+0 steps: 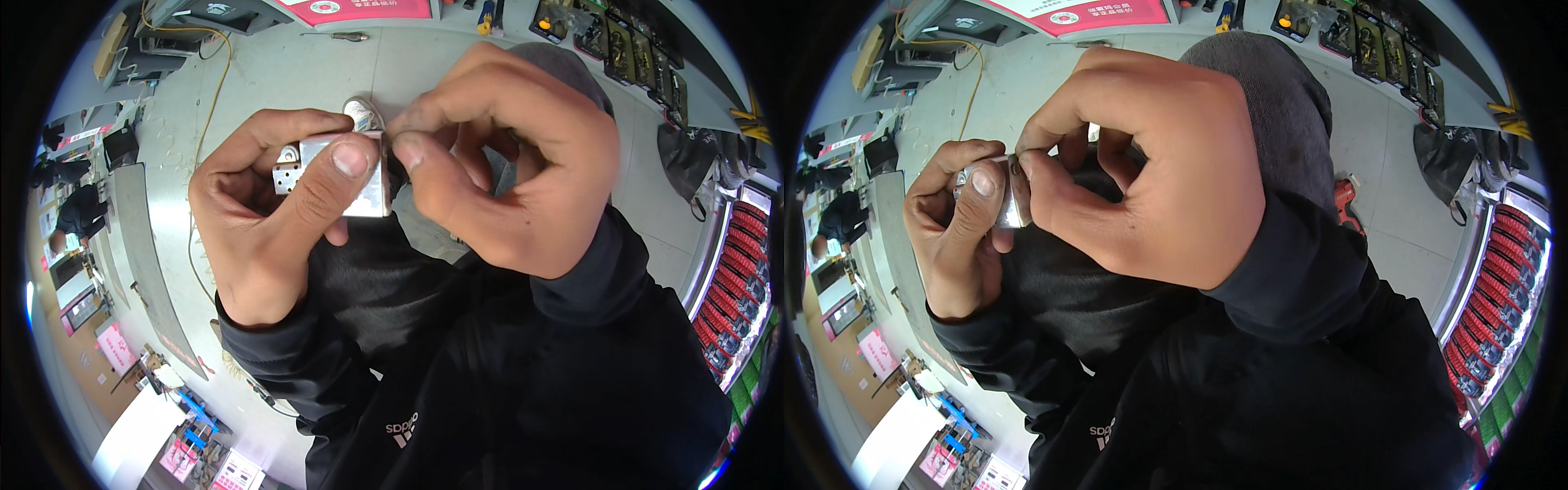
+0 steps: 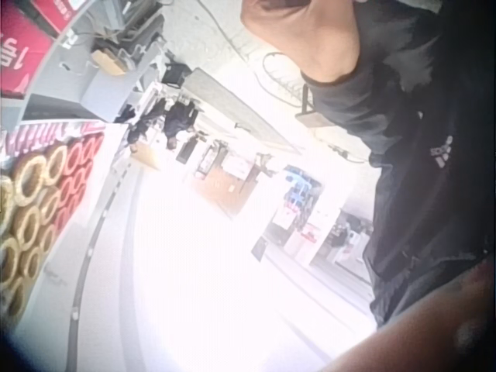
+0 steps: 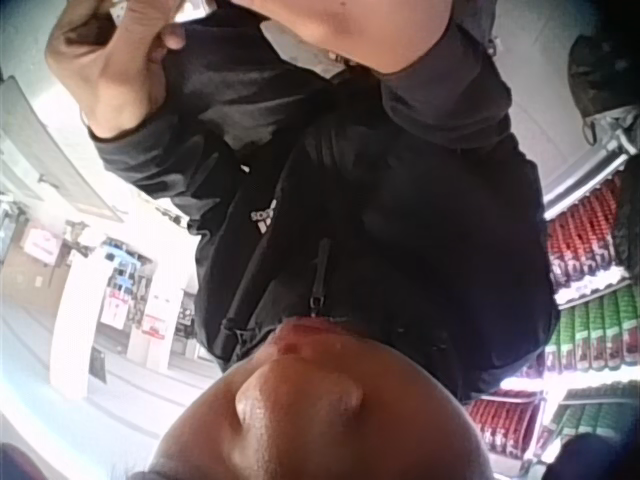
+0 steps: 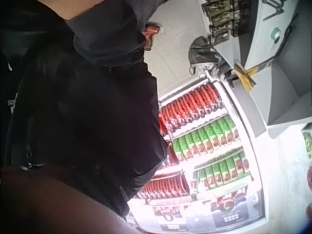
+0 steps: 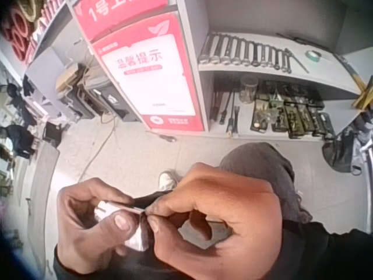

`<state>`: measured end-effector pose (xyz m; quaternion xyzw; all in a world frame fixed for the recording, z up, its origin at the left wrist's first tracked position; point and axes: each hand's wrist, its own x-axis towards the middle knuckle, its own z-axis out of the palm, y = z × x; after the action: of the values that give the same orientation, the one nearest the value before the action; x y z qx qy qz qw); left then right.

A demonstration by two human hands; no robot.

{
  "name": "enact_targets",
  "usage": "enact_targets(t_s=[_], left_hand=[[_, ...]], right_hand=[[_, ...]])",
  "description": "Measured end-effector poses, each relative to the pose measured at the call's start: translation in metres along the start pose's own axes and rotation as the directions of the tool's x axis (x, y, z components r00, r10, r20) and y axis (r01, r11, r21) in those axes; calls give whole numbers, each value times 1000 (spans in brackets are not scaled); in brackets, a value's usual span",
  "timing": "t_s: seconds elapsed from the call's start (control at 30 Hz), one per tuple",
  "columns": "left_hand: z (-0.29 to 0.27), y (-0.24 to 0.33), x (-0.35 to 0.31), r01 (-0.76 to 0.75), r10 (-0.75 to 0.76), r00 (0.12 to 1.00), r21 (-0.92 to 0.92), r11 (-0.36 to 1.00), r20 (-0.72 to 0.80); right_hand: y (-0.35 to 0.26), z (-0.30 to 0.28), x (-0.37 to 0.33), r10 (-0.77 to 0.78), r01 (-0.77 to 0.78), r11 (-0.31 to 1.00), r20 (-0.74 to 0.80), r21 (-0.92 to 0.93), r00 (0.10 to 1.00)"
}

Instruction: The person assembles a small metal padlock by inserting a key, using pliers to adjust internal components, and inserting a pin. The person then tests the lock by inserting and turning the key.

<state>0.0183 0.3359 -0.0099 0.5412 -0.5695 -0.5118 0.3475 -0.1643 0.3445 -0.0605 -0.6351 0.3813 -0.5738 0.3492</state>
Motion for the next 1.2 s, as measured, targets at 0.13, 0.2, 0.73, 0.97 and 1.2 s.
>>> enact_targets(t_s=[0.13,0.2,0.73,0.97,1.2], left_hand=[[-3,-4,2,-19,19,1000,8,1000,10],[-2,-4,2,-19,19,1000,15,1000,4],[0,-1,2,9,-9,1000,17,1000,9],[0,-4,1,-11,11,1000,36,999,-8],[-1,-2,1,-25,26,999,28,999,-25]], right_hand=[[1,1,-1,29,-29,999,24,13,999],[3,2,0,15,-16,1000,24,11,1000],[5,1,0,-19,19,1000,-22,-21,1000],[5,3,-2,-17,17,1000,-23,3,1000],[3,1,-1,6,-6,1000,-32,-21,999]])
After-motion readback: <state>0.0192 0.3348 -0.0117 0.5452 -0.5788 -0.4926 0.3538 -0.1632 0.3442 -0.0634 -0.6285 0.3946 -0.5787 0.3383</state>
